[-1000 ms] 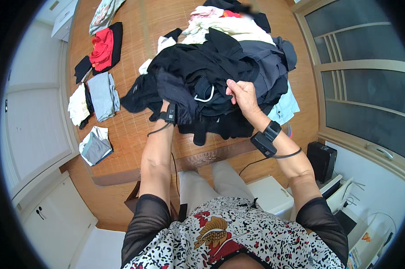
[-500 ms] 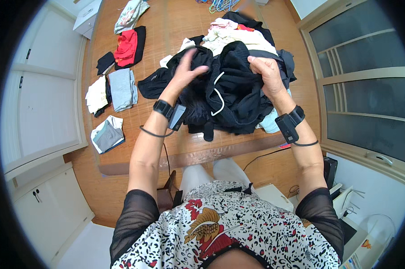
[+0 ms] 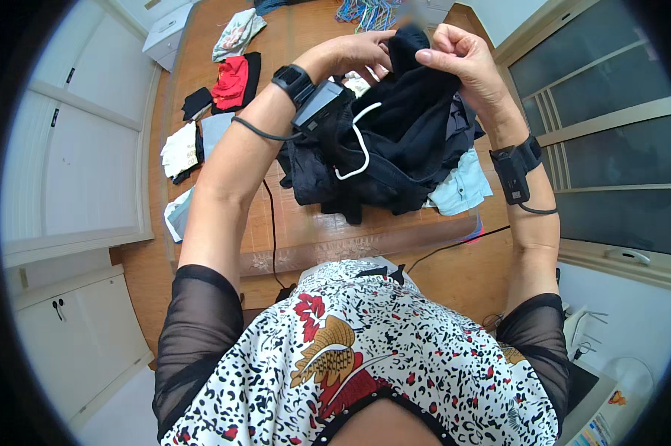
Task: Folding various items of clothing on a wooden surface.
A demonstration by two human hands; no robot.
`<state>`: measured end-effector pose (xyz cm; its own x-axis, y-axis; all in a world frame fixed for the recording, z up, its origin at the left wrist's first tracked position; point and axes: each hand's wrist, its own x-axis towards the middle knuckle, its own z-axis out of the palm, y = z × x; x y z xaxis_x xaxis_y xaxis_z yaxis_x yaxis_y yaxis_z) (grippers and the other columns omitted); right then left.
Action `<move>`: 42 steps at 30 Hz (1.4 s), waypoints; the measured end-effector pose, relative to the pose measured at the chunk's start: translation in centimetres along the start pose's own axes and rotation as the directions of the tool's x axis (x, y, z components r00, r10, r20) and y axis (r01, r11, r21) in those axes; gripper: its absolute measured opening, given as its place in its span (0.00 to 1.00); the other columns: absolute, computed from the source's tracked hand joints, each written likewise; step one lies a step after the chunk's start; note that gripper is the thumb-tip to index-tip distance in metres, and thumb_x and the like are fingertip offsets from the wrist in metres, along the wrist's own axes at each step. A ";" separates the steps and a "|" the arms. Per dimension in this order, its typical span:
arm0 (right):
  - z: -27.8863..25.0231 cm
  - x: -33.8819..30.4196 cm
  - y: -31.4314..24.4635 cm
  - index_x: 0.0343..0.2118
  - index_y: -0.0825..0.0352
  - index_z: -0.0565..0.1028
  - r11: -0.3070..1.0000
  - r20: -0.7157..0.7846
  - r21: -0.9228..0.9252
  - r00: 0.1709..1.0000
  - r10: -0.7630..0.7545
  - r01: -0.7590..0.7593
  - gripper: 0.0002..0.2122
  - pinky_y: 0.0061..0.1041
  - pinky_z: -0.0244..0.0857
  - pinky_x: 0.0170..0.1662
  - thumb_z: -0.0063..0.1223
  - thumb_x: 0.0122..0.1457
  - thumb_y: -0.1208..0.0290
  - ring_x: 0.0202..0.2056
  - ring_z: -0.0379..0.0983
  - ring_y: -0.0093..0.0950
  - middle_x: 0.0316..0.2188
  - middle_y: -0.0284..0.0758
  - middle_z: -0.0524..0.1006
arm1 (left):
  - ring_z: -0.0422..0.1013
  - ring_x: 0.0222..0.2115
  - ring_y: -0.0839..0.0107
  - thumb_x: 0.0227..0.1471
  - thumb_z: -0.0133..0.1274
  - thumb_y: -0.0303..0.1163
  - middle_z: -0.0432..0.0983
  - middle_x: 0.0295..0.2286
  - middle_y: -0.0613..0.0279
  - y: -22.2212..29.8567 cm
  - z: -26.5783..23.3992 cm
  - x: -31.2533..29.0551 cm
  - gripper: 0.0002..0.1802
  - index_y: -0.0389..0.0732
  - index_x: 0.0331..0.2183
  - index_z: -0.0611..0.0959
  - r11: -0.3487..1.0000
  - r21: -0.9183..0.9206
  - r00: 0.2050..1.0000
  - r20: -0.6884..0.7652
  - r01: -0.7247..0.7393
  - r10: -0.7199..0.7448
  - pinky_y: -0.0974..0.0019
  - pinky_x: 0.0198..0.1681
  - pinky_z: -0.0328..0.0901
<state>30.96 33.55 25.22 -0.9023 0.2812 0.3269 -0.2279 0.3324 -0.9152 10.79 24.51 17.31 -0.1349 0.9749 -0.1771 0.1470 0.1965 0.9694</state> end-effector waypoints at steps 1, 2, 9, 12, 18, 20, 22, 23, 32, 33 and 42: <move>0.2 -0.1 -0.2 0.18 0.54 0.64 0.996 0.028 -0.085 0.999 -0.017 0.019 0.18 0.13 0.52 0.30 0.68 0.50 0.67 0.21 0.59 0.11 0.16 0.19 0.63 | 0.74 0.31 0.71 0.46 0.57 0.22 0.77 0.35 0.61 1.0 -0.2 -0.6 0.29 0.35 0.52 0.73 0.998 0.010 0.996 0.076 -0.058 0.057 0.65 0.34 0.75; 0.5 -0.1 -0.5 0.18 0.54 0.64 0.997 0.024 -0.072 1.000 -0.017 0.019 0.18 0.13 0.52 0.30 0.68 0.50 0.67 0.22 0.59 0.11 0.16 0.19 0.63 | 0.74 0.32 0.70 0.45 0.59 0.22 0.76 0.36 0.60 1.7 0.0 -1.2 0.28 0.36 0.51 0.73 1.000 0.009 0.994 0.106 -0.023 0.022 0.64 0.36 0.74; 1.8 -0.1 -2.3 0.18 0.54 0.63 1.000 0.056 -0.008 0.998 -0.005 0.005 0.19 0.11 0.53 0.28 0.69 0.50 0.67 0.22 0.61 0.10 0.16 0.18 0.64 | 0.69 0.46 0.71 0.39 0.66 0.21 0.73 0.41 0.66 3.2 1.5 -4.7 0.34 0.41 0.51 0.76 0.928 -0.101 0.912 0.172 -0.359 0.372 0.62 0.55 0.65; 1.3 0.6 -2.7 0.16 0.55 0.66 0.997 0.074 0.073 0.997 -0.018 0.012 0.19 0.12 0.56 0.28 0.72 0.48 0.67 0.23 0.63 0.11 0.17 0.18 0.66 | 0.69 0.44 0.73 0.42 0.63 0.20 0.73 0.41 0.66 4.5 0.7 -5.7 0.32 0.42 0.51 0.76 0.932 -0.018 0.910 0.208 -0.362 0.358 0.64 0.52 0.68; -0.1 1.7 -0.4 0.33 0.61 0.75 0.990 -0.111 -0.032 0.984 -0.142 0.139 0.15 0.17 0.61 0.33 0.70 0.50 0.60 0.29 0.67 0.14 0.26 0.24 0.72 | 0.77 0.28 0.60 0.46 0.53 0.23 0.79 0.27 0.54 12.5 -2.7 -6.8 0.09 0.34 0.33 0.81 0.873 -0.278 0.898 -0.308 -0.402 0.315 0.58 0.36 0.74; 0.7 1.6 1.2 0.35 0.63 0.75 0.998 -0.107 -0.041 0.993 0.045 -0.050 0.17 0.19 0.62 0.34 0.69 0.51 0.57 0.30 0.68 0.16 0.28 0.26 0.73 | 0.77 0.26 0.57 0.44 0.53 0.23 0.80 0.26 0.49 16.2 -4.2 -7.5 0.07 0.30 0.28 0.81 0.836 -0.420 0.914 -0.346 -0.353 0.211 0.56 0.33 0.74; 2.0 1.8 2.4 0.41 0.64 0.76 0.843 -0.093 -0.490 0.975 0.202 -0.221 0.18 0.21 0.65 0.33 0.67 0.52 0.60 0.30 0.68 0.18 0.30 0.27 0.74 | 0.77 0.26 0.57 0.44 0.53 0.23 0.80 0.25 0.50 19.2 -5.9 -8.5 0.06 0.31 0.27 0.81 0.789 -0.445 0.903 -0.271 -0.424 0.333 0.55 0.34 0.74; 2.7 2.0 2.7 0.42 0.64 0.76 0.904 -0.030 -0.365 0.973 0.228 -0.223 0.16 0.21 0.66 0.33 0.66 0.54 0.62 0.31 0.69 0.19 0.31 0.28 0.75 | 0.77 0.26 0.57 0.44 0.52 0.22 0.80 0.25 0.50 20.5 -6.7 -9.0 0.05 0.32 0.27 0.81 0.769 -0.404 0.865 -0.312 -0.495 0.393 0.56 0.35 0.74; 6.2 7.0 -2.9 0.45 0.73 0.75 0.844 0.192 -0.496 0.922 0.337 -0.205 0.13 0.32 0.76 0.40 0.56 0.56 0.76 0.37 0.78 0.31 0.37 0.39 0.79 | 0.74 0.40 0.66 0.62 0.46 0.35 0.76 0.37 0.56 24.0 -11.7 -20.4 0.13 0.37 0.35 0.80 0.609 0.162 0.531 -0.352 -0.776 0.771 0.63 0.45 0.71; 5.6 7.8 -3.7 0.40 0.72 0.78 0.850 0.190 -0.511 0.946 0.261 -0.132 0.11 0.29 0.76 0.39 0.58 0.55 0.74 0.33 0.78 0.28 0.32 0.36 0.80 | 0.74 0.39 0.67 0.62 0.46 0.36 0.76 0.37 0.57 24.5 -12.2 -22.3 0.13 0.37 0.35 0.80 0.609 0.267 0.506 -0.367 -0.747 0.781 0.63 0.44 0.71; -6.0 17.9 -18.8 0.41 0.71 0.81 0.897 0.143 -0.442 0.987 0.078 -0.007 0.14 0.23 0.67 0.26 0.53 0.50 0.78 0.23 0.70 0.24 0.28 0.34 0.79 | 0.72 0.34 0.68 0.58 0.47 0.39 0.74 0.32 0.62 30.0 -16.4 -32.9 0.12 0.42 0.35 0.79 0.576 0.735 0.290 -0.500 -0.357 0.816 0.60 0.38 0.69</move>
<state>21.30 37.73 49.71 -0.9603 0.1746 0.2174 -0.0365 0.6941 -0.7190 3.53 -3.39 55.03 -0.4085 0.3904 0.8251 0.8531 -0.1581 0.4972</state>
